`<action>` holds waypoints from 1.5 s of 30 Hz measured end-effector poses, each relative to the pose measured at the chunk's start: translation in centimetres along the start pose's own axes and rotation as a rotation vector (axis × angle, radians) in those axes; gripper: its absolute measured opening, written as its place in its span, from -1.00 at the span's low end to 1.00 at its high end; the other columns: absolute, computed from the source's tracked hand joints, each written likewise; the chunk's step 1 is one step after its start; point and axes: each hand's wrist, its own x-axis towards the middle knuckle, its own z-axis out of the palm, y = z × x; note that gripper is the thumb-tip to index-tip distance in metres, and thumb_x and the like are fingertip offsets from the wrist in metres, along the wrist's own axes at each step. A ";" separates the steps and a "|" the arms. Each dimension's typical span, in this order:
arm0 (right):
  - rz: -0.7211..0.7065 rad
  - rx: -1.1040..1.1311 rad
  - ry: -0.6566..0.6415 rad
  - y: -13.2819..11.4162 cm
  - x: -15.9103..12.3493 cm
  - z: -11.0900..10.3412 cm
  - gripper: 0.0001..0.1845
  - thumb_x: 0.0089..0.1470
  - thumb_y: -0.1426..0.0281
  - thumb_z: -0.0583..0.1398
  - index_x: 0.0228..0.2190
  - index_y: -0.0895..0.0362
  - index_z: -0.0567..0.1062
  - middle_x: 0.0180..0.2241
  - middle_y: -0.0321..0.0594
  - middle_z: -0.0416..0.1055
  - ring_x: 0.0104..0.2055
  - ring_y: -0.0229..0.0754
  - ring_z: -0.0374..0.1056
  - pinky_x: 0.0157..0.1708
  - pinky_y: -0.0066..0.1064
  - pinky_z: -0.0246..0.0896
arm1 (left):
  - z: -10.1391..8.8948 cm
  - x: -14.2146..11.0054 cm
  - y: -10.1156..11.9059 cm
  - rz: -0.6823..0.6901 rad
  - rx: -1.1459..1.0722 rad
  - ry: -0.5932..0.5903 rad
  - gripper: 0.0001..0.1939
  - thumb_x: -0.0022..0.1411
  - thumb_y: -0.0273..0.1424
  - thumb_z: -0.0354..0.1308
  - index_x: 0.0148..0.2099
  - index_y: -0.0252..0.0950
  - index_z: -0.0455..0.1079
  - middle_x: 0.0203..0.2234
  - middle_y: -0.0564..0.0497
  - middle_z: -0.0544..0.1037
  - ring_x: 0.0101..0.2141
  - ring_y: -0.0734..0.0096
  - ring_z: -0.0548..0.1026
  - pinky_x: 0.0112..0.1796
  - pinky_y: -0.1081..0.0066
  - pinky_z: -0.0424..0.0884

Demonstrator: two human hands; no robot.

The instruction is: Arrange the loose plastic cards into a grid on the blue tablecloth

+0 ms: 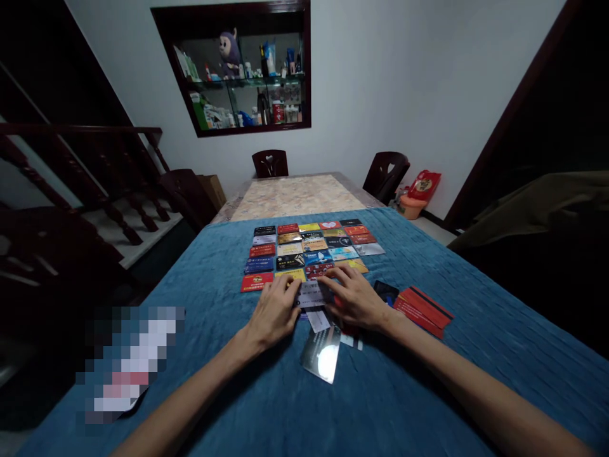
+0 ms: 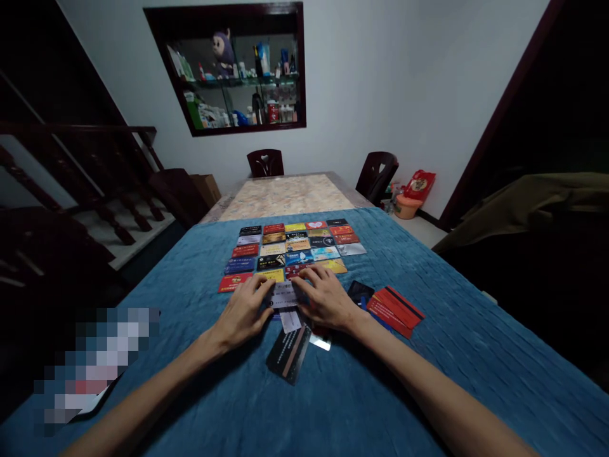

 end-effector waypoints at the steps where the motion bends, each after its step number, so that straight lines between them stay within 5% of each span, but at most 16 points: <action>1: 0.001 0.014 -0.009 0.0 0.1 -0.1 -0.47 0.09 0.32 0.24 0.09 0.20 0.37 0.00 0.04 0.36 0.03 0.09 0.15 -0.03 -0.07 0.21 | 0.0 0.0 0.0 0.002 0.012 -0.004 -0.47 0.17 -0.51 0.18 0.18 -0.29 0.20 0.07 -0.21 0.36 0.06 0.06 0.36 0.01 0.10 0.37; 13: -0.069 0.029 -0.103 0.6 3.8 -0.4 -0.47 0.07 0.31 0.25 0.08 0.15 0.37 -0.02 0.03 0.35 -0.03 0.04 0.18 -0.12 -0.12 0.19 | -2.5 0.2 -1.8 -0.008 0.120 -0.065 -0.56 0.18 -0.50 0.17 0.12 -0.34 0.27 0.04 -0.21 0.41 0.02 0.05 0.37 0.00 0.11 0.36; 28: -0.107 0.041 -0.077 3.1 12.7 2.8 -0.51 0.12 0.30 0.23 0.07 0.19 0.41 0.01 0.03 0.37 0.01 0.03 0.17 -0.04 -0.14 0.17 | -5.7 4.0 -9.3 -0.056 0.207 -0.061 -0.61 0.14 -0.52 0.14 0.05 -0.32 0.35 0.00 -0.21 0.45 0.00 0.06 0.40 -0.01 0.13 0.37; 45: 0.178 -0.007 -0.352 6.4 21.5 8.8 -0.66 0.14 0.32 0.21 -0.03 0.03 0.54 0.07 -0.12 0.42 0.07 0.06 0.17 -0.10 -0.24 0.09 | -3.5 11.8 -19.3 -0.163 0.185 -0.111 -0.70 0.05 -0.54 0.17 -0.12 -0.33 0.51 -0.10 -0.14 0.55 -0.03 0.09 0.47 -0.03 0.32 0.38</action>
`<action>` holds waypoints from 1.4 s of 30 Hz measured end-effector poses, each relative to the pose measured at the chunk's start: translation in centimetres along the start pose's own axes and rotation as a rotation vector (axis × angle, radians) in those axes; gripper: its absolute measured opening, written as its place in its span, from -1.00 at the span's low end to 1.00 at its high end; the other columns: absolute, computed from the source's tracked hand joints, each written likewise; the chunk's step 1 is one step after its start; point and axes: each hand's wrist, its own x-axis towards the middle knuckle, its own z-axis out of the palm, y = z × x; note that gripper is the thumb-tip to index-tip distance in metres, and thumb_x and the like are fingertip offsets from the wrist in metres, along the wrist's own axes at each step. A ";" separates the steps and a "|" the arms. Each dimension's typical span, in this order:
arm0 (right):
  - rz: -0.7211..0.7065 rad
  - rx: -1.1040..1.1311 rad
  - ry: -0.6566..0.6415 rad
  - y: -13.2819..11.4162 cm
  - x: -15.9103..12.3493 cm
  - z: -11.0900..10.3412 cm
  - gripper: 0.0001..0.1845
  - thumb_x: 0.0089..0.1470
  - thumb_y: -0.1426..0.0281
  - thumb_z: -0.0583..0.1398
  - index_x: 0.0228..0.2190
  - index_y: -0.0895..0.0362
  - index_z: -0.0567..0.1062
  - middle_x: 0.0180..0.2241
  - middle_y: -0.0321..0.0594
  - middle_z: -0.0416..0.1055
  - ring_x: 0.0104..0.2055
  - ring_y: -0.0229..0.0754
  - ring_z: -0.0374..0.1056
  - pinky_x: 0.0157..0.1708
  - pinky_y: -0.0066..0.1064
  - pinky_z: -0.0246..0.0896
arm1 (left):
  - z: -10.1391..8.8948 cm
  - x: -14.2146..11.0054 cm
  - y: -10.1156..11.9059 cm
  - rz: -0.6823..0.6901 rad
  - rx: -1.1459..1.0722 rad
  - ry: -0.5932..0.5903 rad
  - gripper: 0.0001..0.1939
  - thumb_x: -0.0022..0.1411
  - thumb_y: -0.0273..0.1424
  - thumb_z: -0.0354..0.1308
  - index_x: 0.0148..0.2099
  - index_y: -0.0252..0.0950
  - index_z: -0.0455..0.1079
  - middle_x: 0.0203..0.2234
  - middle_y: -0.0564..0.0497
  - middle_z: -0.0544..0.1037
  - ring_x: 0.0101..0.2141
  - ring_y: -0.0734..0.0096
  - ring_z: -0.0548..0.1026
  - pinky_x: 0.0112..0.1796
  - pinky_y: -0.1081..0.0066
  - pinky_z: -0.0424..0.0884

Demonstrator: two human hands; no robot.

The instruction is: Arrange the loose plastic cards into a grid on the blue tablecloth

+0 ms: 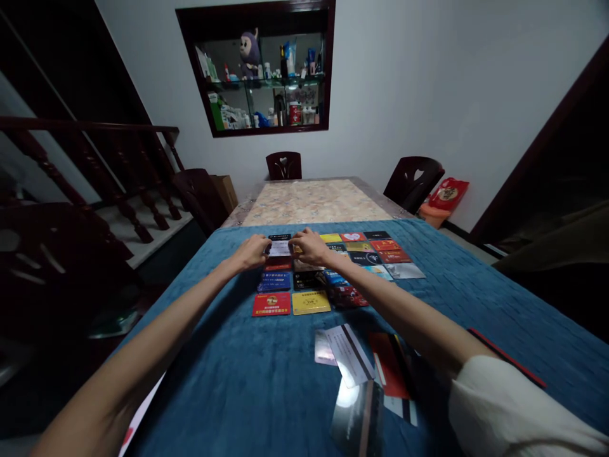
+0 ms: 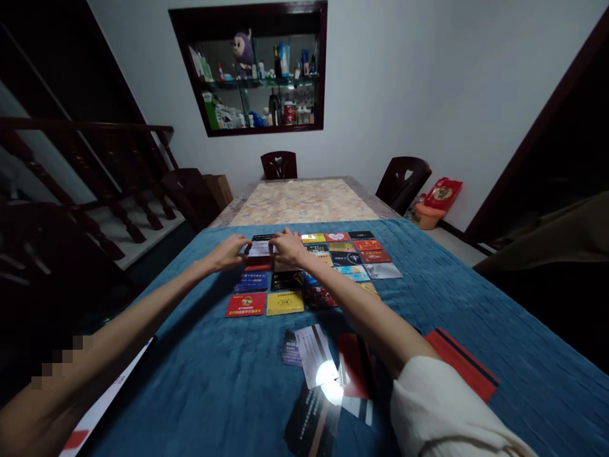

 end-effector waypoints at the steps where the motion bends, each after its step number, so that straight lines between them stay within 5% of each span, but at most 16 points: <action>1: 0.007 0.001 -0.012 0.1 0.4 0.1 -0.68 0.14 0.32 0.21 -0.05 0.02 0.55 0.07 -0.13 0.42 0.08 0.07 0.17 -0.11 -0.23 0.09 | 0.3 0.5 -0.3 0.000 -0.006 0.000 -0.71 0.04 -0.54 0.17 -0.14 -0.32 0.52 -0.11 -0.12 0.56 -0.04 0.11 0.47 -0.04 0.33 0.38; 10: 0.066 0.001 -0.109 1.1 2.9 1.6 -0.69 0.12 0.28 0.19 -0.10 0.00 0.57 0.07 -0.11 0.44 0.10 0.15 0.16 -0.10 -0.14 0.12 | 2.5 3.7 -1.8 -0.022 -0.042 -0.056 -0.65 -0.04 -0.54 0.14 -0.16 -0.31 0.55 -0.26 -0.03 0.60 -0.18 0.24 0.51 -0.12 0.42 0.40; 21: 0.072 -0.018 -0.167 1.4 3.8 2.6 -0.67 0.11 0.28 0.16 -0.11 0.00 0.59 0.03 -0.06 0.46 0.10 0.20 0.18 -0.09 -0.08 0.15 | 3.7 4.3 -2.6 -0.019 -0.072 -0.120 -0.64 -0.01 -0.54 0.12 -0.13 -0.29 0.55 -0.28 -0.02 0.61 -0.17 0.24 0.52 -0.13 0.43 0.39; 42: 0.085 -0.048 -0.222 0.5 3.4 1.2 -0.64 0.17 0.25 0.15 -0.02 -0.06 0.56 0.07 -0.06 0.43 0.13 0.19 0.14 -0.02 -0.05 0.15 | 3.8 4.7 -3.1 0.010 -0.026 -0.150 -0.58 0.00 -0.49 0.09 -0.06 -0.34 0.55 -0.26 -0.08 0.54 -0.21 0.24 0.48 -0.13 0.42 0.39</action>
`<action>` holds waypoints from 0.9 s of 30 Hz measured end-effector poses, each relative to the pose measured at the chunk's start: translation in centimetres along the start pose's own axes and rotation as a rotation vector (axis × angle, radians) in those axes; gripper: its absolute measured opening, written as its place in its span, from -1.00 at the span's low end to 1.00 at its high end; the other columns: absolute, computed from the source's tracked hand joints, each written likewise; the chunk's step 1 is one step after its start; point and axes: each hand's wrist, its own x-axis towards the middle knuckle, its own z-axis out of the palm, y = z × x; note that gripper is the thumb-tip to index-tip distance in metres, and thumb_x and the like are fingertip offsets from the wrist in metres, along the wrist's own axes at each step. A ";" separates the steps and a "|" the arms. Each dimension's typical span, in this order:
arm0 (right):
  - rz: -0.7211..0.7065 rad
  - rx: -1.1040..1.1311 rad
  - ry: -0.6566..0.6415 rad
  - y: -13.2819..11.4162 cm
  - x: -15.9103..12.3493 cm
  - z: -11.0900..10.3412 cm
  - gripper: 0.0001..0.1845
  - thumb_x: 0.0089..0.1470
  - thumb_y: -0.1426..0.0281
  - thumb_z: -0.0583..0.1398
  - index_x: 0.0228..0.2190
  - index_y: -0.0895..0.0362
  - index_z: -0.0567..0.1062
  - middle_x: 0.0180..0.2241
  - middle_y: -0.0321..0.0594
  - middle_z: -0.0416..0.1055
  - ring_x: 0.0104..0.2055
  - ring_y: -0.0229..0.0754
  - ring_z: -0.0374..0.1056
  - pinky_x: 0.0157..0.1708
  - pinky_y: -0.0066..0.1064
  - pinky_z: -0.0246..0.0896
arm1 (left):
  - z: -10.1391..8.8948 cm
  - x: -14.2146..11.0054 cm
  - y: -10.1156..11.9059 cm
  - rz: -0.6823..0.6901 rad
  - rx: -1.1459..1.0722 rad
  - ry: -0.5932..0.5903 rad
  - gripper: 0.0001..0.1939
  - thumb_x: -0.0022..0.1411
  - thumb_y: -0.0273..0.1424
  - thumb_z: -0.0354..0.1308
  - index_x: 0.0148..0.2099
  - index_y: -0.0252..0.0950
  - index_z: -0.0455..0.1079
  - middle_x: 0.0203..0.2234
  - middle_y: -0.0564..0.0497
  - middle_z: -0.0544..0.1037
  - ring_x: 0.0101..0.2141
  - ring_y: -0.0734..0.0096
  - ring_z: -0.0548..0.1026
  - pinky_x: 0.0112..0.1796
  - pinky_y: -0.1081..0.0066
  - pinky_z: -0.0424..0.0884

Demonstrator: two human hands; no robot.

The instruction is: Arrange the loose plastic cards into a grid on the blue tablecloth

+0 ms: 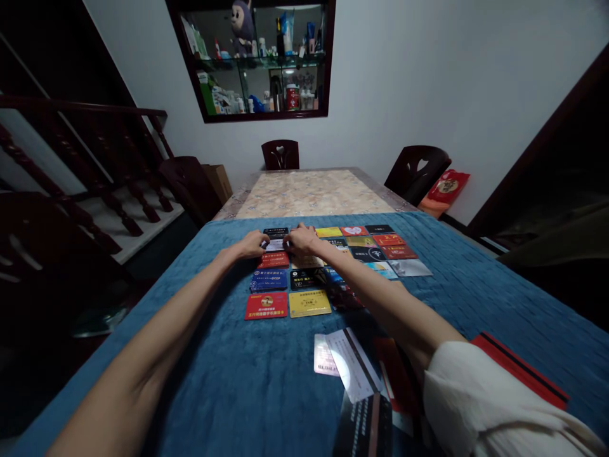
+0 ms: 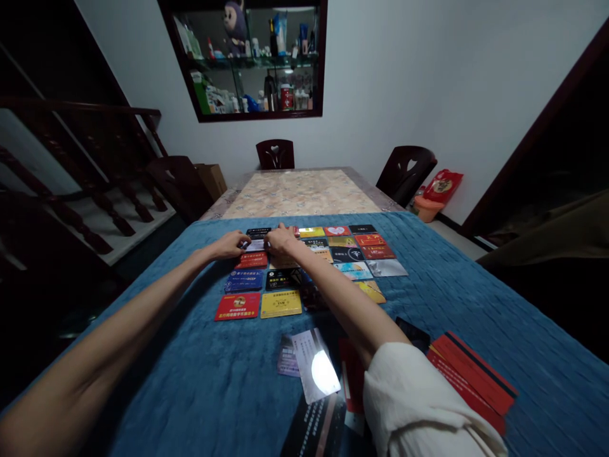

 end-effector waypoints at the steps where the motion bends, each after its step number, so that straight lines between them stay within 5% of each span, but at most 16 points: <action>1: 0.002 -0.002 -0.002 -0.1 0.0 0.0 -0.63 0.17 0.25 0.16 -0.01 -0.06 0.55 0.07 -0.07 0.43 0.13 0.19 0.14 -0.02 -0.04 0.16 | 0.0 0.0 -0.1 0.003 0.001 -0.005 -0.58 0.00 -0.48 0.09 -0.06 -0.34 0.55 -0.26 -0.08 0.54 -0.22 0.24 0.48 -0.13 0.42 0.39; 17: -0.020 -0.034 0.011 -0.2 -0.8 -0.9 -0.63 0.15 0.35 0.14 -0.02 0.05 0.54 0.08 -0.03 0.42 0.13 0.18 0.11 -0.03 -0.05 0.10 | 0.2 -0.1 0.3 -0.043 -0.008 0.080 -0.52 -0.11 -0.54 0.06 -0.10 -0.36 0.56 -0.25 -0.10 0.57 -0.24 0.23 0.50 -0.15 0.40 0.41; 27: -0.050 -0.031 0.148 0.7 -5.4 -2.0 -0.72 0.20 0.40 0.10 -0.14 0.08 0.58 -0.02 -0.05 0.48 0.05 0.09 0.12 -0.13 -0.18 0.00 | 0.1 -2.9 3.4 -0.043 -0.037 0.299 -0.62 0.18 -0.43 -0.05 -0.13 -0.42 0.55 -0.24 -0.18 0.54 -0.24 0.20 0.49 -0.15 0.32 0.42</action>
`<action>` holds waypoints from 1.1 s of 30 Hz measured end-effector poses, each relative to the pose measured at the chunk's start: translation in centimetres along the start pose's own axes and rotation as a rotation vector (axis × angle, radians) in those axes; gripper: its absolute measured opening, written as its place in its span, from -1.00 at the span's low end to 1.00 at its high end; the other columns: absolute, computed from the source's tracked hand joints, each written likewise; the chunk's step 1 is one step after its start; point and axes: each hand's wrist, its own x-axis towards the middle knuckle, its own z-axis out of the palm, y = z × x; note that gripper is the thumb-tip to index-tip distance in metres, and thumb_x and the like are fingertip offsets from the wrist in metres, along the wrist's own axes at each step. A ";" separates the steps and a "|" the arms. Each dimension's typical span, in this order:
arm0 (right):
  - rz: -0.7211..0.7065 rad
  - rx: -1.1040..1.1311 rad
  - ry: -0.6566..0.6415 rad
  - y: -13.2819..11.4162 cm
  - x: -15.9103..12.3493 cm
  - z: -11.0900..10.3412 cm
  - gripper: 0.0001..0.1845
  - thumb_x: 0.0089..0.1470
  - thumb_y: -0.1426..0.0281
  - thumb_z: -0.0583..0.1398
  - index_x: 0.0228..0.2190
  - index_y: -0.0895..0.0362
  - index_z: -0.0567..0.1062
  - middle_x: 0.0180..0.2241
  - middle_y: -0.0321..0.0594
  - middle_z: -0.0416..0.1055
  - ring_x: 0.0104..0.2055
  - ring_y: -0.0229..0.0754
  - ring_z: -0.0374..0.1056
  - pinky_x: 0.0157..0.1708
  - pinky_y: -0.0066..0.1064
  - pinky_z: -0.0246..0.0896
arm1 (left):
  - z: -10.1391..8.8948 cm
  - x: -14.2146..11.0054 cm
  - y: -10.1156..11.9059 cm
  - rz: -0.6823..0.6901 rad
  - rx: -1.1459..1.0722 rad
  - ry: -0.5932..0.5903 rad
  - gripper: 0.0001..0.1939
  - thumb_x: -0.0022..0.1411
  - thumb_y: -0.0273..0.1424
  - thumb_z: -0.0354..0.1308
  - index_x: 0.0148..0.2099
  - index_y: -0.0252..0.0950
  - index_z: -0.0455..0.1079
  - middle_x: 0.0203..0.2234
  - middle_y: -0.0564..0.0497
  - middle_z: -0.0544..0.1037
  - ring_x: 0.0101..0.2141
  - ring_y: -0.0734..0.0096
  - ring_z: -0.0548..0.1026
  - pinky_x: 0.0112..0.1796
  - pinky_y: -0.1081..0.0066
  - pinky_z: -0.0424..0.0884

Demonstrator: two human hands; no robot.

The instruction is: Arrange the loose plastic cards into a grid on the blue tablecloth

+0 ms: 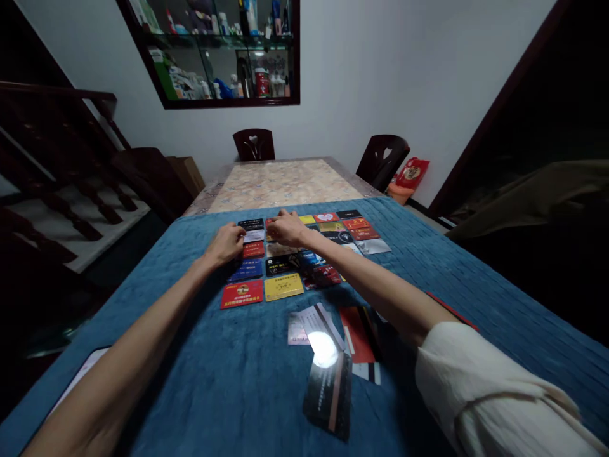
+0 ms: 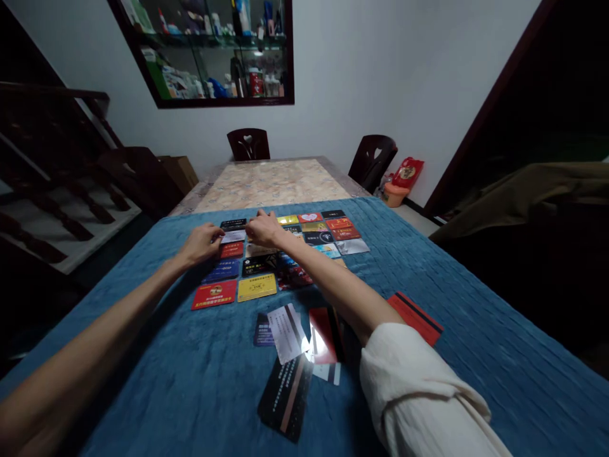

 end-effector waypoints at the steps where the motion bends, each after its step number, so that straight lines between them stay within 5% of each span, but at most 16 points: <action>1: -0.004 -0.003 0.019 0.1 -0.6 -0.1 -0.72 0.22 0.41 0.09 -0.17 0.09 0.58 -0.04 -0.05 0.50 0.04 0.08 0.13 -0.14 -0.19 -0.01 | 0.0 -0.4 0.5 0.010 -0.009 0.025 -0.63 0.19 -0.42 -0.06 -0.16 -0.41 0.55 -0.26 -0.18 0.54 -0.26 0.21 0.48 -0.17 0.32 0.42; 14: -0.038 0.004 0.125 2.0 -10.6 0.5 -0.78 0.24 0.40 0.11 -0.27 0.12 0.58 -0.17 -0.09 0.53 -0.02 0.00 0.15 -0.19 -0.25 -0.13 | -0.2 -6.0 8.3 0.205 -0.191 0.118 -0.72 0.24 -0.46 -0.05 -0.28 -0.35 0.52 -0.32 -0.14 0.52 -0.31 0.23 0.47 -0.24 0.29 0.41; 26: -0.067 0.113 0.180 2.6 -21.3 1.6 -0.79 0.26 0.37 0.13 -0.27 0.09 0.57 -0.22 -0.12 0.51 -0.04 -0.01 0.15 -0.14 -0.21 -0.06 | -1.2 -10.7 18.8 0.388 -0.136 -0.029 -0.76 0.30 -0.53 -0.03 -0.26 -0.36 0.49 -0.30 -0.15 0.50 -0.26 0.22 0.44 -0.22 0.25 0.38; 33: -0.114 0.190 0.148 2.3 -24.9 2.2 -0.74 0.19 0.47 0.14 -0.13 0.04 0.57 -0.11 -0.13 0.52 0.05 0.03 0.13 -0.07 -0.13 -0.01 | -2.2 -13.6 24.0 0.474 -0.070 -0.155 -0.75 0.34 -0.43 -0.04 -0.23 -0.36 0.47 -0.27 -0.18 0.53 -0.18 0.14 0.41 -0.14 0.14 0.33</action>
